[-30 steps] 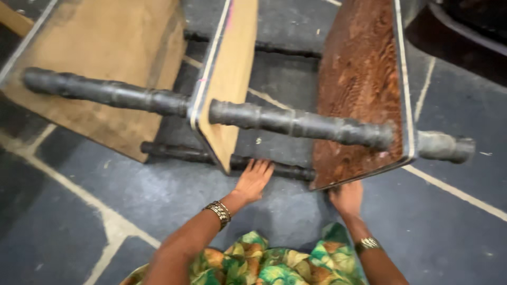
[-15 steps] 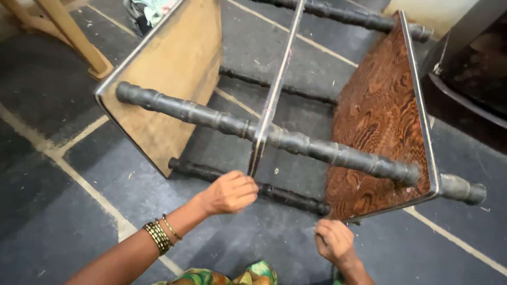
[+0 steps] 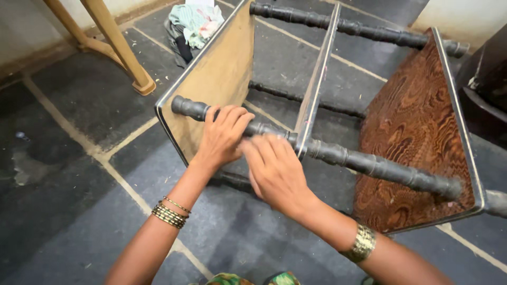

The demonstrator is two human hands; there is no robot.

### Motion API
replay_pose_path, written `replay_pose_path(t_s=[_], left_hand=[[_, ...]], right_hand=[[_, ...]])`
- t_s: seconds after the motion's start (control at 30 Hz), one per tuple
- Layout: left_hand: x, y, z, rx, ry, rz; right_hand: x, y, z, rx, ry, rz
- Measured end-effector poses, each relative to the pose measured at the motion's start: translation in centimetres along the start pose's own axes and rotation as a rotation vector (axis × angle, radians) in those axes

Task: The person is assembling a wooden stool by inserting metal rods into the wooden frame. They are sitting on the floor and using both hands to align and push the rods into place.

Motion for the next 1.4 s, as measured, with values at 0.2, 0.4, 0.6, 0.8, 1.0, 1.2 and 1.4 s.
replay_pose_path(t_s=[0.2, 0.4, 0.6, 0.8, 1.0, 1.2, 1.4], left_hand=[[-0.3, 3.3, 1.5, 0.072, -0.003, 0.005], [2.7, 6.3, 2.1, -0.100, 0.185, -0.011], [3.1, 6.7, 1.2, -0.010, 0.088, 0.011], [3.2, 6.4, 1.0, 0.017, 0.042, 0.074], [3.0, 6.1, 1.0, 0.004, -0.011, 0.016], [2.5, 5.0, 0.2, -0.018, 0.018, 0.009], [1.8, 3.4, -0.4, -0.050, 0.068, 0.008]], right_hand=[[8.2, -1.5, 2.5, 0.172, 0.282, -0.345], [14.1, -4.6, 2.9, 0.376, 0.406, -0.254], [14.9, -5.3, 2.8, 0.395, 0.522, -0.172], [14.4, -5.3, 3.0, 0.389, 0.523, -0.170], [14.4, -5.2, 2.9, 0.388, 0.485, -0.185], [12.7, -4.4, 2.0, 0.350, 0.413, -0.148], [10.2, -3.4, 1.1, 0.342, 0.369, -0.083]])
Point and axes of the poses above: each hand's wrist, its own z-axis towards the middle knuckle, its own x-axis out of the palm, y = z × x, the point moved 5 cm from there along z, towards the middle knuckle, and after that the axes turned 10 degrees about -z, right-handed, at the moved point
